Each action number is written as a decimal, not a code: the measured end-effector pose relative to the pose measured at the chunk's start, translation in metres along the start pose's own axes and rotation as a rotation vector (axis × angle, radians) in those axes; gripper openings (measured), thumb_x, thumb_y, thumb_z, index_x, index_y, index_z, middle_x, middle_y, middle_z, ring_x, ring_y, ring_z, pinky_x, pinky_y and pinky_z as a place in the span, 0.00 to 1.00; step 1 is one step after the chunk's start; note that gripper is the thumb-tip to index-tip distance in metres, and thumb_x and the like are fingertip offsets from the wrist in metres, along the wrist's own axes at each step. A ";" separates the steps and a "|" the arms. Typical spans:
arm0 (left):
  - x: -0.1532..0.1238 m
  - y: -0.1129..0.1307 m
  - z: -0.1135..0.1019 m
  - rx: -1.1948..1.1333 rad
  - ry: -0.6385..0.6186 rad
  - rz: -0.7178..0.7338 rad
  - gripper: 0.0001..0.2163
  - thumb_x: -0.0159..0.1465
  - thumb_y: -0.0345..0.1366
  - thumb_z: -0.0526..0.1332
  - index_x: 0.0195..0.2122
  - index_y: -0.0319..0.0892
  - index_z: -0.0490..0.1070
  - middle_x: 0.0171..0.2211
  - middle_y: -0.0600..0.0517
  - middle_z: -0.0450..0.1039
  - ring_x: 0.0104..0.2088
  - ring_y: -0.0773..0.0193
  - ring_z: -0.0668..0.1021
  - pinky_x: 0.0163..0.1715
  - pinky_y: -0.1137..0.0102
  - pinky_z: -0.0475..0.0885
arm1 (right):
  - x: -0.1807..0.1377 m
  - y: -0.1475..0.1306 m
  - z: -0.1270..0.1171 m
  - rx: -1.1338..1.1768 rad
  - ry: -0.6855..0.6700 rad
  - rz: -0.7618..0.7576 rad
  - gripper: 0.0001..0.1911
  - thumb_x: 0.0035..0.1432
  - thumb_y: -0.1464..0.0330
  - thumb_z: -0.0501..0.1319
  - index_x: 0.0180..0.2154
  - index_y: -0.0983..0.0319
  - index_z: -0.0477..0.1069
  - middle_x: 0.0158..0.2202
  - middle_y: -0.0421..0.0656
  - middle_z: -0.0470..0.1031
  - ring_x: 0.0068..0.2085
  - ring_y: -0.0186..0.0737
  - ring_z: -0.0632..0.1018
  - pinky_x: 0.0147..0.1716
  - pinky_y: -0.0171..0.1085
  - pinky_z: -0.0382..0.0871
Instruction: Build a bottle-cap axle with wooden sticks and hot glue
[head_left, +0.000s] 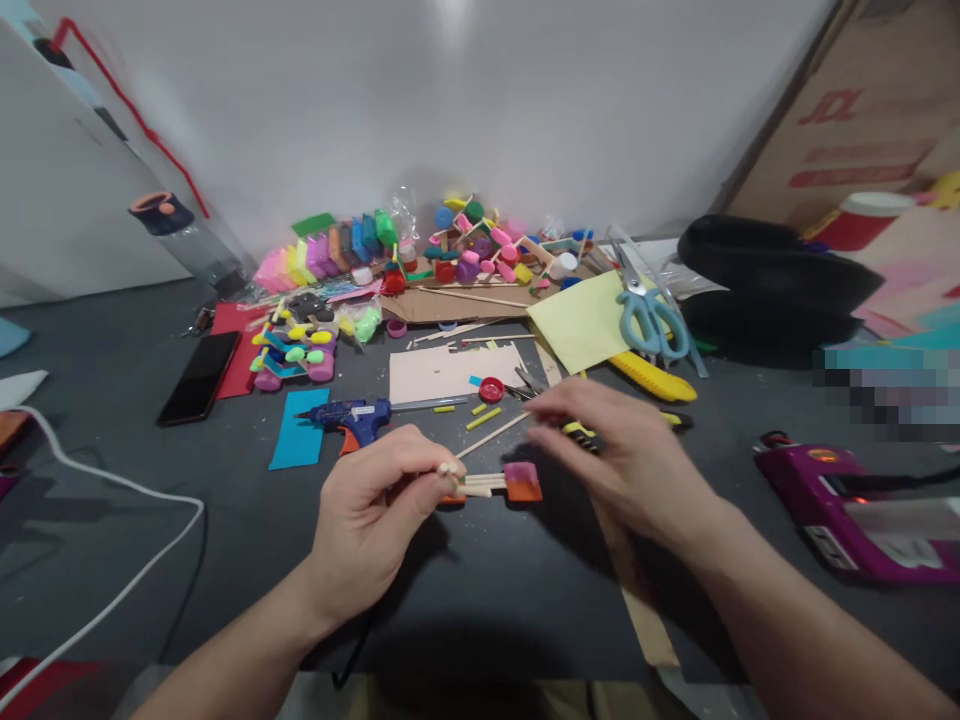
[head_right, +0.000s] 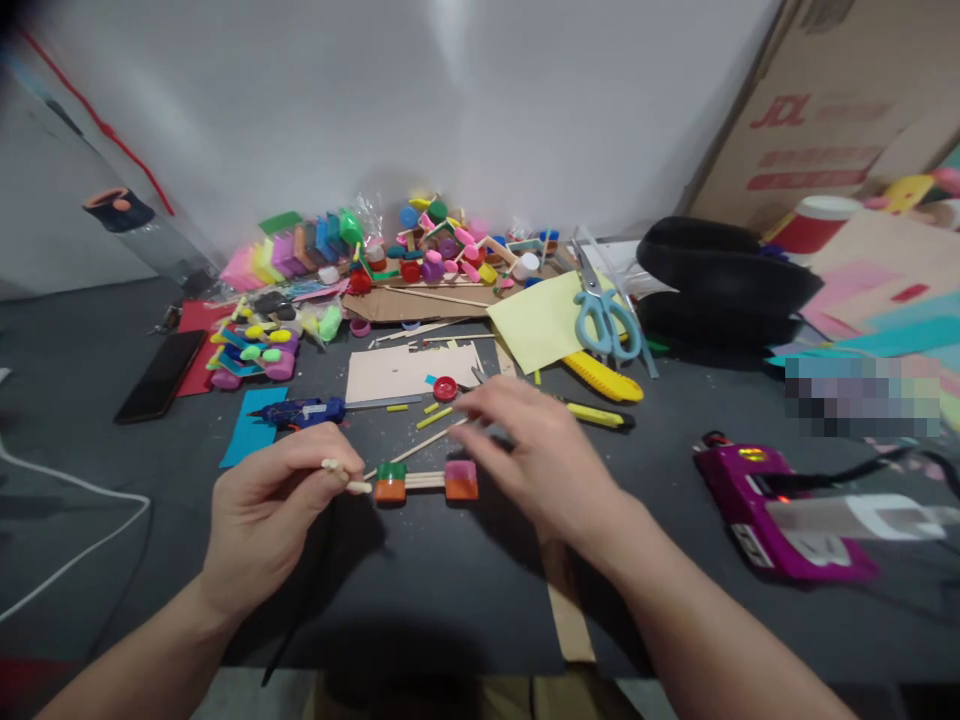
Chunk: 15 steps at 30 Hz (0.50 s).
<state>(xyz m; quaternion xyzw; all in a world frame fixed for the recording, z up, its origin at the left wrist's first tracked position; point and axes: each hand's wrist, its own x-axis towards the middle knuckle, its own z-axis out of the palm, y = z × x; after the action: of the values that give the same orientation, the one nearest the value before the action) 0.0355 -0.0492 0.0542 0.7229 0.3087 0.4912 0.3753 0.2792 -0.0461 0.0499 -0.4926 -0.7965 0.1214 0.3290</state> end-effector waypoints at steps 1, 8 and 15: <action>0.000 0.000 0.000 0.030 -0.013 0.010 0.05 0.67 0.26 0.62 0.37 0.42 0.76 0.29 0.53 0.77 0.30 0.68 0.77 0.31 0.73 0.72 | 0.001 -0.012 0.000 0.137 -0.036 -0.068 0.05 0.67 0.68 0.61 0.40 0.62 0.74 0.35 0.44 0.78 0.37 0.39 0.78 0.38 0.36 0.71; 0.000 0.000 0.003 0.081 -0.148 0.049 0.05 0.67 0.26 0.62 0.37 0.41 0.75 0.31 0.52 0.77 0.32 0.68 0.76 0.33 0.72 0.71 | -0.003 -0.048 0.007 0.384 -0.017 -0.155 0.05 0.67 0.68 0.62 0.36 0.62 0.73 0.29 0.40 0.76 0.31 0.33 0.75 0.33 0.33 0.68; 0.007 0.008 -0.005 0.275 -0.300 0.087 0.05 0.69 0.28 0.60 0.40 0.40 0.76 0.32 0.52 0.77 0.32 0.69 0.76 0.34 0.74 0.70 | -0.005 -0.043 0.010 0.416 -0.055 -0.096 0.06 0.66 0.68 0.63 0.34 0.62 0.73 0.28 0.39 0.77 0.29 0.31 0.74 0.32 0.31 0.66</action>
<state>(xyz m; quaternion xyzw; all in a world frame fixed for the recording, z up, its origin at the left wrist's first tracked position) 0.0340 -0.0468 0.0651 0.8450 0.2818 0.3473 0.2932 0.2440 -0.0696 0.0630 -0.3723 -0.7854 0.2807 0.4071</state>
